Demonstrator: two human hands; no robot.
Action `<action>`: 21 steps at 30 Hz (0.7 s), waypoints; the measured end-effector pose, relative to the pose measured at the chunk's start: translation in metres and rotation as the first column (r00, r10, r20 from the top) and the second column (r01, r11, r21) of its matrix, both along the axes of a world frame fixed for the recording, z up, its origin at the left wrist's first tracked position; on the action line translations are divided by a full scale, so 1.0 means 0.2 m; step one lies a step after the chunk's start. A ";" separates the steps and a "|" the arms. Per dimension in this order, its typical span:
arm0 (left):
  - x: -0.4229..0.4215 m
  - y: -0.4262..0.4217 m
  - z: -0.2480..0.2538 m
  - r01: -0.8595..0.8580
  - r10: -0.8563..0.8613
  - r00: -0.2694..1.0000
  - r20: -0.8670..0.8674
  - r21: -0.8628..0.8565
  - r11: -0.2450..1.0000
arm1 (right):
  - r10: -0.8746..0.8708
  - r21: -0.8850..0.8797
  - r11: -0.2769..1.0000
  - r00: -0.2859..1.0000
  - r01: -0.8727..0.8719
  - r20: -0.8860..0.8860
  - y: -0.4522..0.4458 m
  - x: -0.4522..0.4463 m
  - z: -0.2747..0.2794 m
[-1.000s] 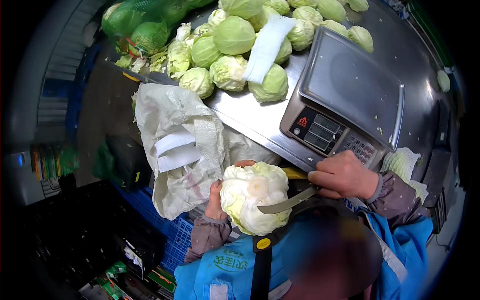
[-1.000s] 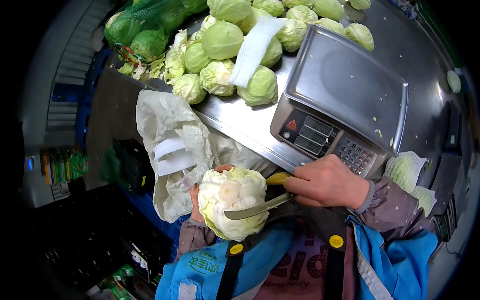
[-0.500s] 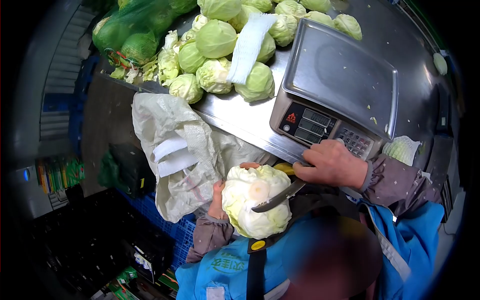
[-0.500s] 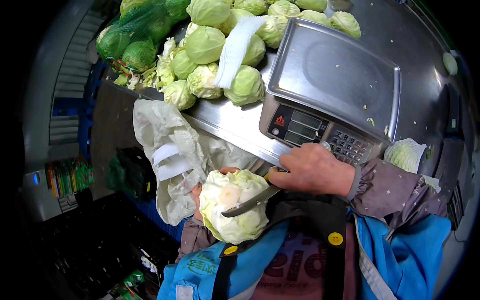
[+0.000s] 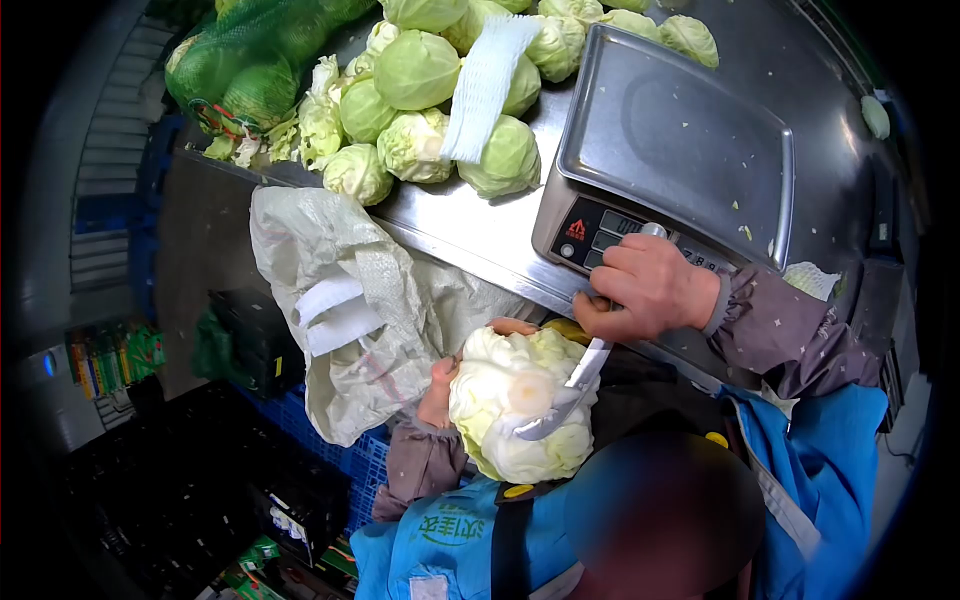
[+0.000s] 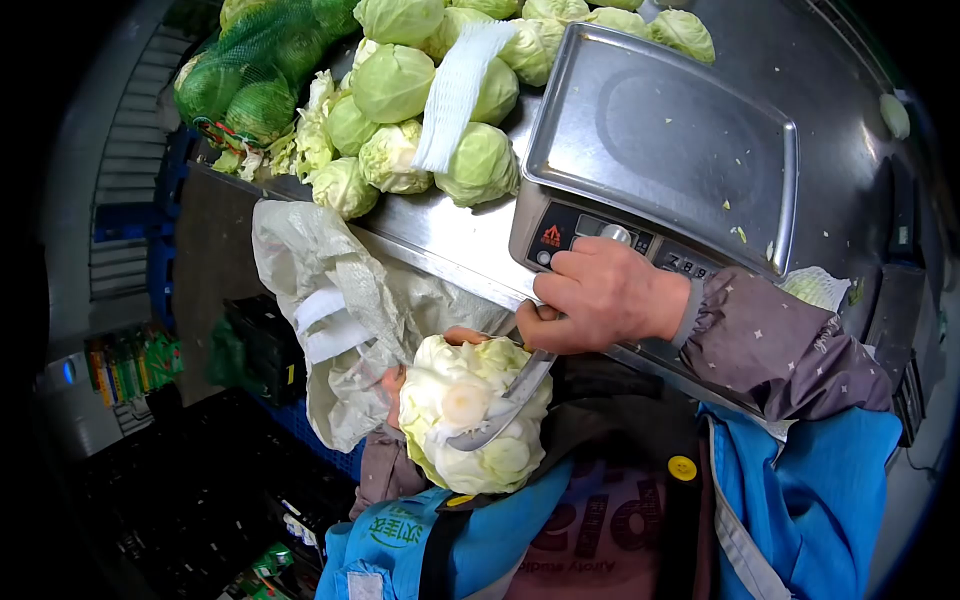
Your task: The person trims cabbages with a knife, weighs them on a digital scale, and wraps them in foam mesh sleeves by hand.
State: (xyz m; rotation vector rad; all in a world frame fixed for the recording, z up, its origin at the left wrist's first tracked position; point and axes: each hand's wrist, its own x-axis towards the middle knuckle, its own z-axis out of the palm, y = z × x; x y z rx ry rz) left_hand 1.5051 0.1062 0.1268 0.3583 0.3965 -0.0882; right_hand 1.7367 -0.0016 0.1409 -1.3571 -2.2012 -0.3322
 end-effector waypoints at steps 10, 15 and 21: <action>0.04 -0.01 0.01 0.072 -0.072 0.997 -0.007 -0.047 0.996 | 0.169 0.066 0.984 0.985 -0.166 -0.031 0.14 -0.01 -0.02; 0.00 -0.05 -0.05 -0.073 0.078 0.995 0.054 -0.084 0.994 | 0.218 0.099 0.971 0.976 -0.216 -0.008 0.19 -0.02 -0.01; -0.03 -0.11 -0.15 -0.104 0.118 0.990 0.083 -0.156 0.982 | 0.197 0.095 0.975 0.978 -0.203 0.066 0.22 -0.01 0.01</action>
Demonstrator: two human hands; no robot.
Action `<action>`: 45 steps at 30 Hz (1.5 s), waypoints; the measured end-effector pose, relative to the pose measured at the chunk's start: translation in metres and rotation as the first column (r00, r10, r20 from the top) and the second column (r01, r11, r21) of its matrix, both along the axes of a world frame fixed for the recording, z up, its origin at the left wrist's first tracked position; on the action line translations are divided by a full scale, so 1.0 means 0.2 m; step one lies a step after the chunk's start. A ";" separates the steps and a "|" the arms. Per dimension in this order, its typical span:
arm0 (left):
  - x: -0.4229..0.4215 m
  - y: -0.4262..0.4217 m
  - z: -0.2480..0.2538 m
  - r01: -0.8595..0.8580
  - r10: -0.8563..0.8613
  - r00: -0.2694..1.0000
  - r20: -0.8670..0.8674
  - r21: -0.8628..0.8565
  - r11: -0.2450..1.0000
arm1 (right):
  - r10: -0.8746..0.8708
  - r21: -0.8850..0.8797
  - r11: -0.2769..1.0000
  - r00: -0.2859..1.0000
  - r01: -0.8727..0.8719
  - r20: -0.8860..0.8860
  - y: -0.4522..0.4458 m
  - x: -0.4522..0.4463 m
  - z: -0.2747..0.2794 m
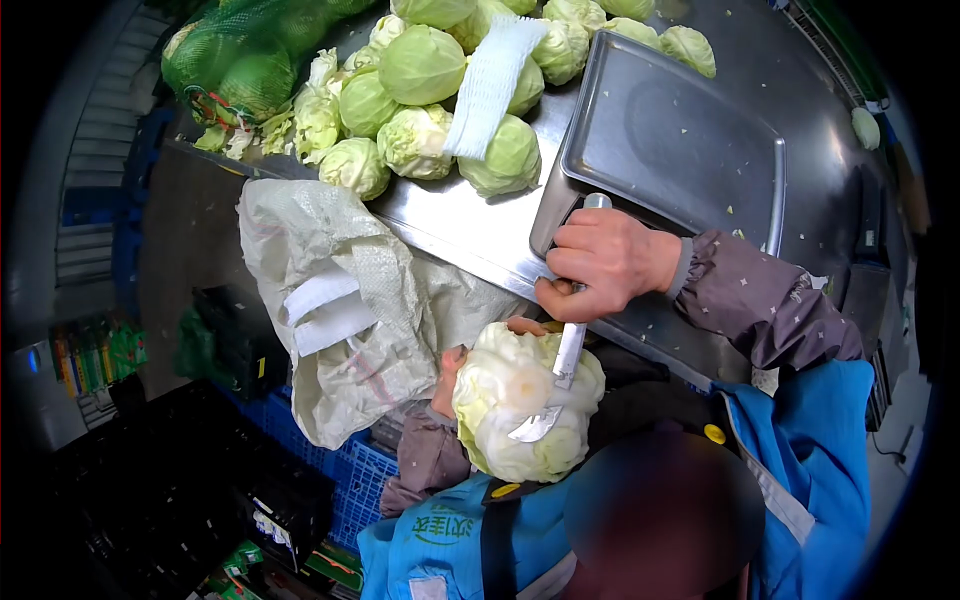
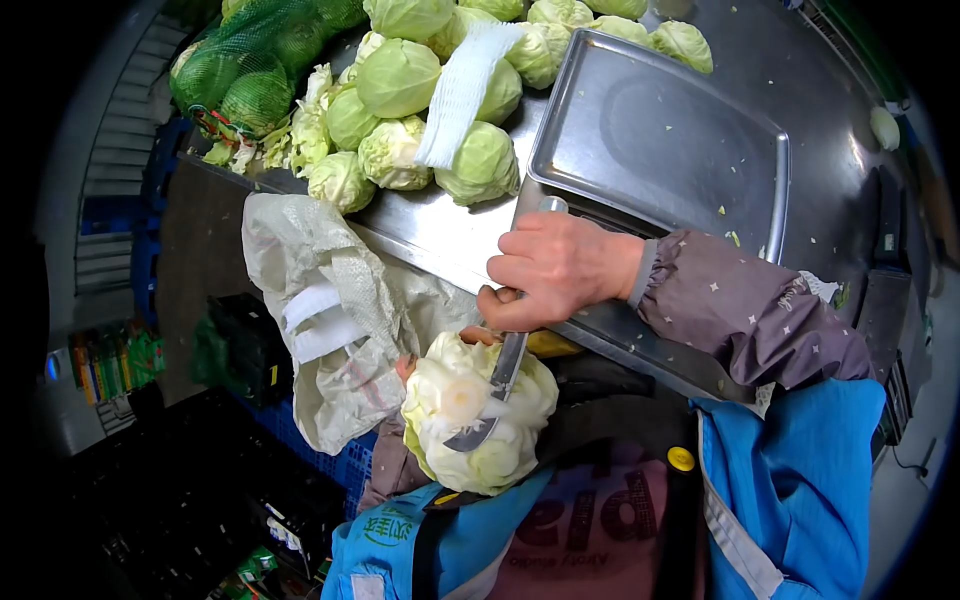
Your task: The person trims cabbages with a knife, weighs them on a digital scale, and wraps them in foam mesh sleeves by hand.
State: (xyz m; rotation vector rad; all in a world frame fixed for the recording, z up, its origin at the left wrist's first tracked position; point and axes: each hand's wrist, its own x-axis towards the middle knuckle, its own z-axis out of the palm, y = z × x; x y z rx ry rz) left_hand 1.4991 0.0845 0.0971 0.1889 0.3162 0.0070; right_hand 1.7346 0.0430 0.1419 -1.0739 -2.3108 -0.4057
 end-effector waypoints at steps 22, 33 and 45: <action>-0.04 0.02 -0.10 -0.090 0.093 0.996 0.006 -0.198 0.976 | 0.059 -0.069 0.996 0.998 -0.060 -0.016 0.07 -0.02 -0.02; 0.03 0.08 -0.05 0.079 0.098 0.923 0.371 -0.433 0.898 | -0.258 -0.159 0.949 0.960 0.273 0.107 0.15 0.23 -0.06; -0.05 0.02 -0.21 -0.340 0.305 0.937 -0.172 -0.247 0.907 | -0.358 -0.317 0.886 0.934 0.338 -0.006 0.01 0.03 -0.01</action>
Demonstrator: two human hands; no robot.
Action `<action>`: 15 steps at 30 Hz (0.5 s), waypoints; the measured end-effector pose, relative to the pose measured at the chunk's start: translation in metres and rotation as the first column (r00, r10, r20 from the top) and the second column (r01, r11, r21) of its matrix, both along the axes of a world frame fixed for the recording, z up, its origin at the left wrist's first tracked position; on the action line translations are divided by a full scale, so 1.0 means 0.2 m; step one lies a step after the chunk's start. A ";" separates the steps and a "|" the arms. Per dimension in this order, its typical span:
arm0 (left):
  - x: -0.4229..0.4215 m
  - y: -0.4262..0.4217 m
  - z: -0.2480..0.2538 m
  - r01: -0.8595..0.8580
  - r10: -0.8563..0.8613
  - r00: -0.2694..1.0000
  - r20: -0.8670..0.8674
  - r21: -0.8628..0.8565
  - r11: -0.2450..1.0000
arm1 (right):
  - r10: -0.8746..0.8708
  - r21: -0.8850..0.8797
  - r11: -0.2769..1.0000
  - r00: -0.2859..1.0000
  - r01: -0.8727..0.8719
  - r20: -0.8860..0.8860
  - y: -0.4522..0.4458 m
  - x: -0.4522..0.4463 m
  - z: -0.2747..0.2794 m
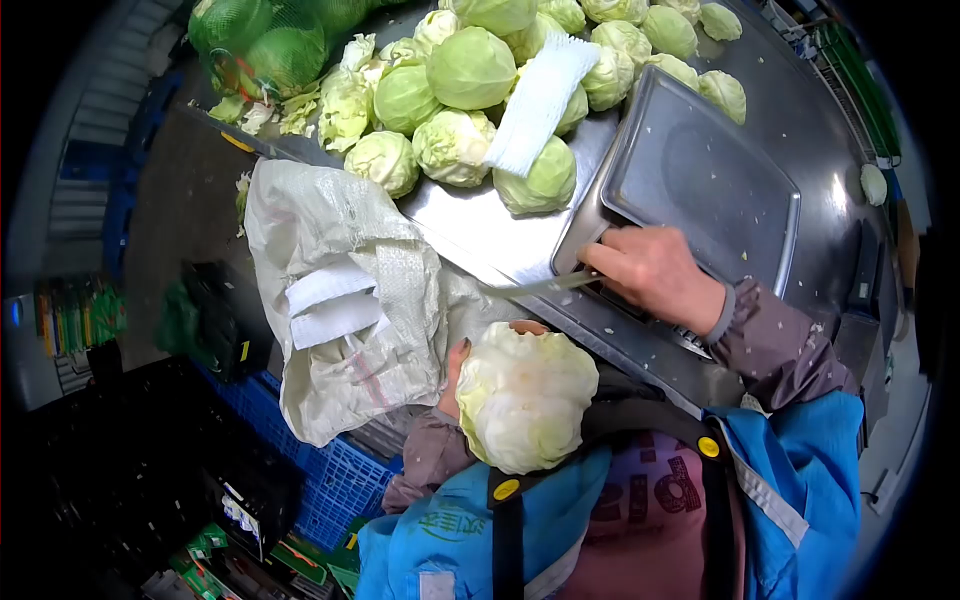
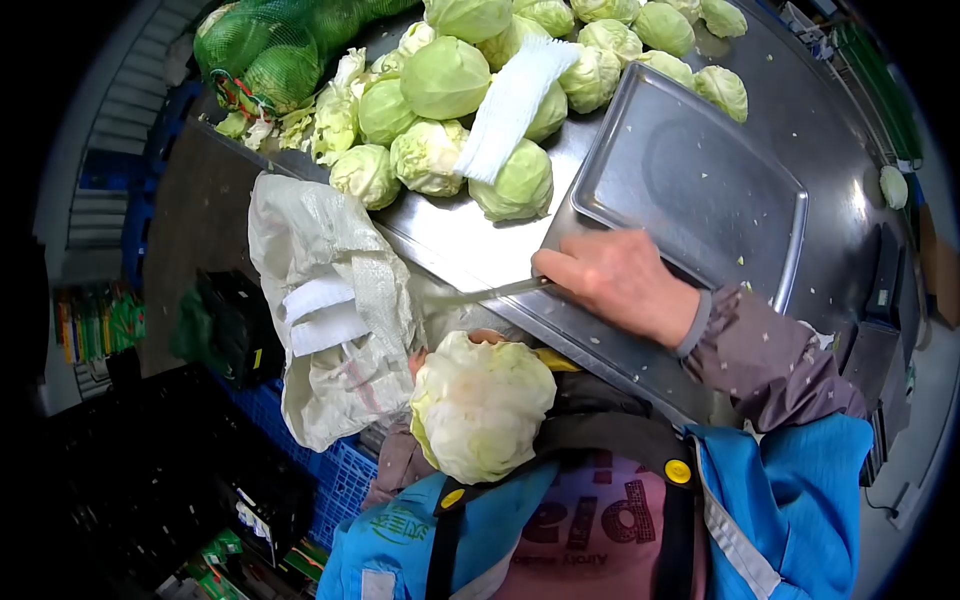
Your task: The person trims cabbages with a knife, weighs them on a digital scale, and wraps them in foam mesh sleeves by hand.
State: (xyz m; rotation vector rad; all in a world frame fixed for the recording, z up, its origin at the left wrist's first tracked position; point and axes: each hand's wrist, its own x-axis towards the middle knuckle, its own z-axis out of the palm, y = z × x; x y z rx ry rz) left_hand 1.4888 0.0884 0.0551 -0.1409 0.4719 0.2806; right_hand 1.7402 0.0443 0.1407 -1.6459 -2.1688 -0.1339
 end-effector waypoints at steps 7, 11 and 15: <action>-0.02 0.13 0.10 0.149 -0.180 0.968 0.174 0.180 0.972 | 0.227 -0.119 0.959 0.948 -0.258 -0.224 -0.05 -0.09 0.09; -0.02 0.12 0.12 0.201 -0.227 0.968 0.107 0.212 0.956 | 0.247 -0.088 0.965 0.969 -0.246 0.000 -0.03 -0.07 0.07; -0.03 0.08 -0.03 0.144 -0.147 0.989 0.021 0.108 0.984 | 0.123 -0.010 0.992 0.991 -0.123 0.047 -0.01 -0.11 0.03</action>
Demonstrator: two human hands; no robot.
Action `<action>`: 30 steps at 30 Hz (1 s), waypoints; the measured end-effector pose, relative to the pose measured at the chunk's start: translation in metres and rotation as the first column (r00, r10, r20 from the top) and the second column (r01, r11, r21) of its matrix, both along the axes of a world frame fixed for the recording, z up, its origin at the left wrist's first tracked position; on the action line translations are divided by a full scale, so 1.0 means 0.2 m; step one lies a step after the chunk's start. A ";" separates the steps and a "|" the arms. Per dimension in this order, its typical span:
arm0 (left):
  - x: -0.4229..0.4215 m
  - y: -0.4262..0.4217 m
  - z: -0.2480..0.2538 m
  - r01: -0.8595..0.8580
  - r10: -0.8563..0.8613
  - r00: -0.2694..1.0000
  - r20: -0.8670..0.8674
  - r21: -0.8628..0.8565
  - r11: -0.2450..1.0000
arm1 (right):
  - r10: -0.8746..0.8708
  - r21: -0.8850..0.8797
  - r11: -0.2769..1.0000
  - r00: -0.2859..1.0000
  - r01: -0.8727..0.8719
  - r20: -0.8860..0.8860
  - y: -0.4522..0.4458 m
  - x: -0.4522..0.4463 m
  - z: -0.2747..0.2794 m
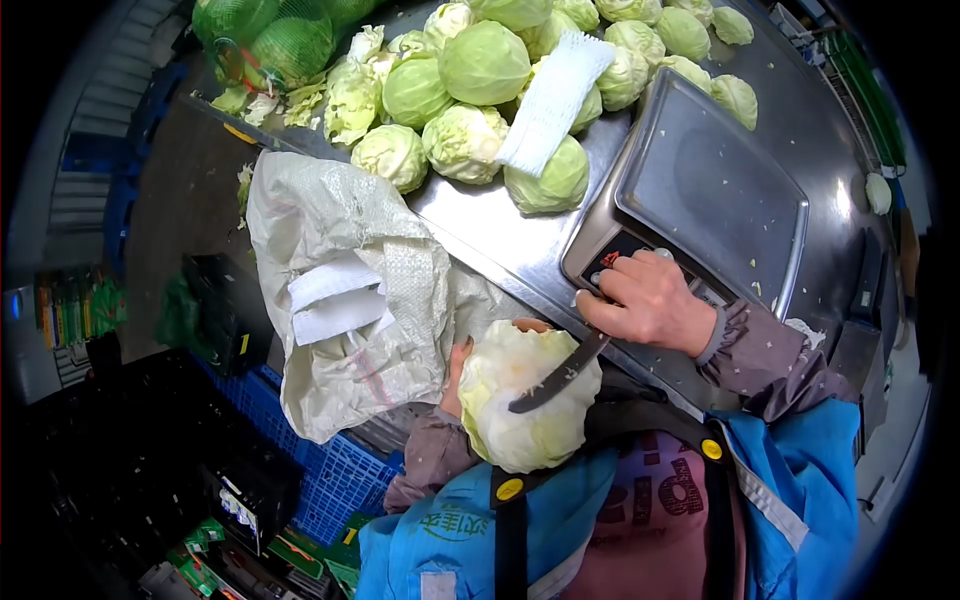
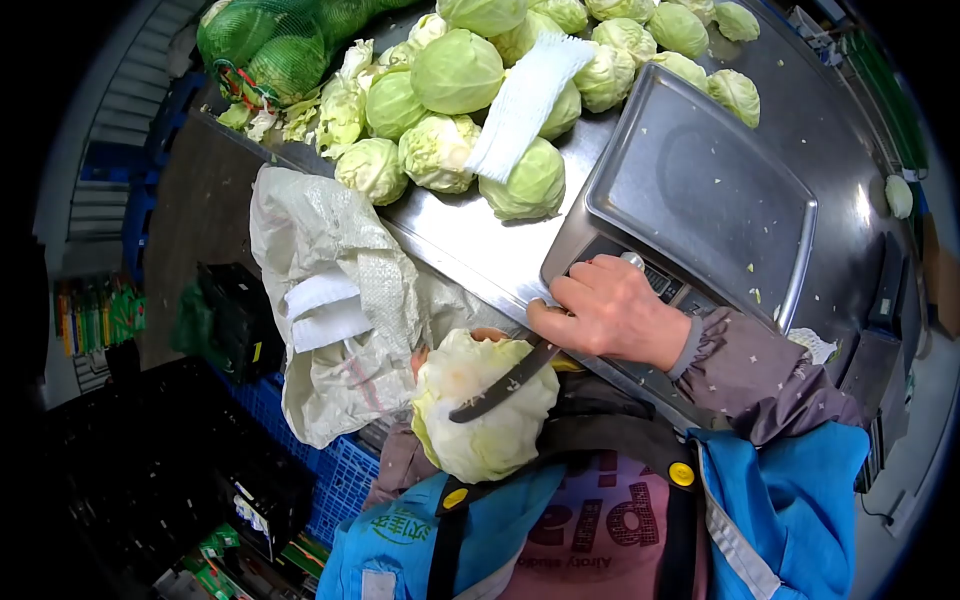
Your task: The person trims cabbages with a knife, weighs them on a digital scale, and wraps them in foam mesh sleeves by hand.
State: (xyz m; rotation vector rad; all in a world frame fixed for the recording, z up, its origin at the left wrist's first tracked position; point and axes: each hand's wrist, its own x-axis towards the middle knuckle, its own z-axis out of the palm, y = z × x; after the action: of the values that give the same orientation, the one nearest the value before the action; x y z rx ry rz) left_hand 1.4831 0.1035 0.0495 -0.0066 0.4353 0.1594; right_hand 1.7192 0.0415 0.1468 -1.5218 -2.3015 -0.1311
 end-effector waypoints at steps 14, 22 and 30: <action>-0.01 0.00 0.01 -0.112 0.112 0.993 0.034 -0.004 0.994 | -0.596 -0.737 0.655 0.713 0.165 -0.370 0.19 -0.18 -0.31; 0.02 0.04 -0.08 -0.255 0.291 0.913 0.285 -0.156 0.954 | -0.571 -0.631 0.772 0.522 0.080 -0.633 0.10 -0.07 -0.13; 0.53 0.11 0.39 0.267 -0.303 0.953 -0.019 0.525 0.808 | -0.473 -0.423 0.880 0.322 0.214 -0.820 -0.37 0.18 0.02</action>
State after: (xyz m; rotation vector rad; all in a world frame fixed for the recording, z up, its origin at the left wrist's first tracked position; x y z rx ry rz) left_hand 1.5899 0.1258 0.1276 0.5921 0.3098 -0.0258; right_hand 1.7552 -0.0331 0.1514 -1.5760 -1.0688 0.7505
